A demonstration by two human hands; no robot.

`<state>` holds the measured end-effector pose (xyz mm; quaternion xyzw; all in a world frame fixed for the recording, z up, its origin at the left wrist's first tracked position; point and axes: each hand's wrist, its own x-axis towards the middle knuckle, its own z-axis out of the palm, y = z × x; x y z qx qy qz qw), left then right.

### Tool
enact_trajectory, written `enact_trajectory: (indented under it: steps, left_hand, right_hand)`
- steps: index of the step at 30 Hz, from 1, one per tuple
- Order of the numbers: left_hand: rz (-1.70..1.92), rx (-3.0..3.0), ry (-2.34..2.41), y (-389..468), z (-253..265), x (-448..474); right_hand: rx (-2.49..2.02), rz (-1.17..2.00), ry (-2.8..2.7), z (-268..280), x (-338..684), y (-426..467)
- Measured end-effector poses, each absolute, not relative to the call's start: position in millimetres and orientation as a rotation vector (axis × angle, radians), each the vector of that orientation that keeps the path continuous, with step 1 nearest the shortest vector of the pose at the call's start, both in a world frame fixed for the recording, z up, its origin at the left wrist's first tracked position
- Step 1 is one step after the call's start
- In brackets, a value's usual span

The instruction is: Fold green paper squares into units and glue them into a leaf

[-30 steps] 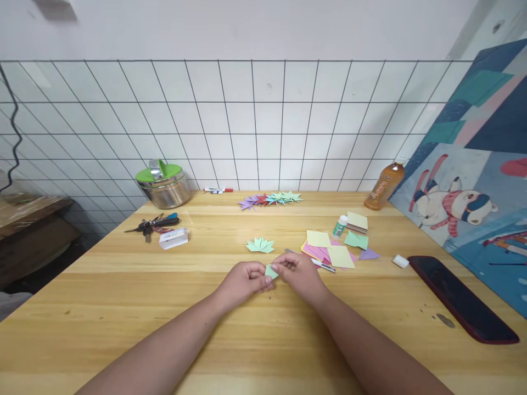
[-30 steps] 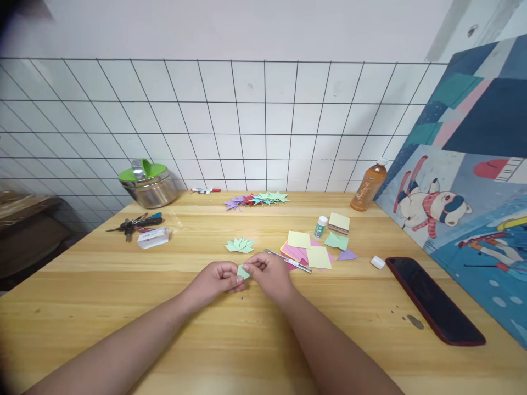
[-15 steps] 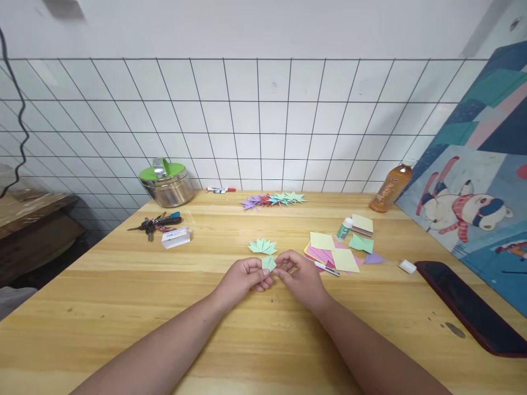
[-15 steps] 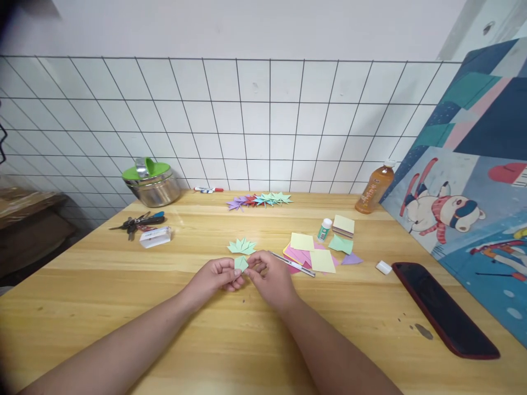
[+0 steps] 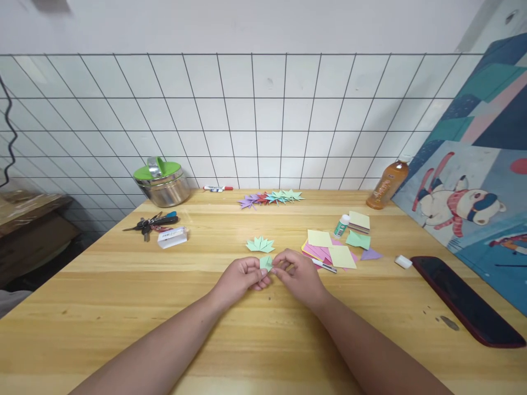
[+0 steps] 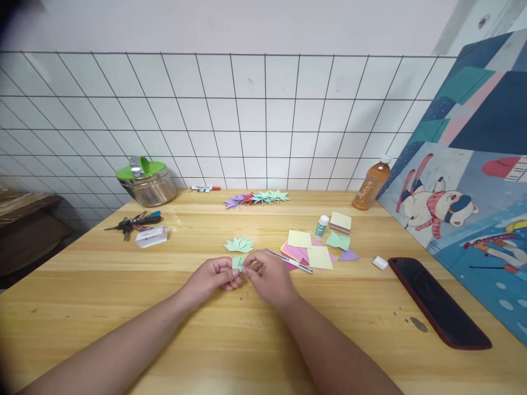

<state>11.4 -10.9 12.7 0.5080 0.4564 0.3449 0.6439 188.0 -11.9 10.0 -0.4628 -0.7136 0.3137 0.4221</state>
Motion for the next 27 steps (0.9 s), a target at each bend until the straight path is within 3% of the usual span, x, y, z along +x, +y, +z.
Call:
enact_trajectory:
  steps: [8, 21, 27]
  left_hand:
    - [0.764, 1.224, 1.003, -10.4, 9.7, 10.1]
    - [0.769, 1.187, 0.99, -11.0, 13.9, 7.6]
    - [0.792, 1.216, 1.037, -10.8, 13.2, 11.3]
  right_hand:
    - [-1.151, 0.885, -1.842, 9.1, 188.5, -11.9]
    - [-0.996, 0.606, -2.108, 12.1, 191.1, -15.4]
    - [-1.116, 0.901, -1.824, 13.8, 184.9, -19.9]
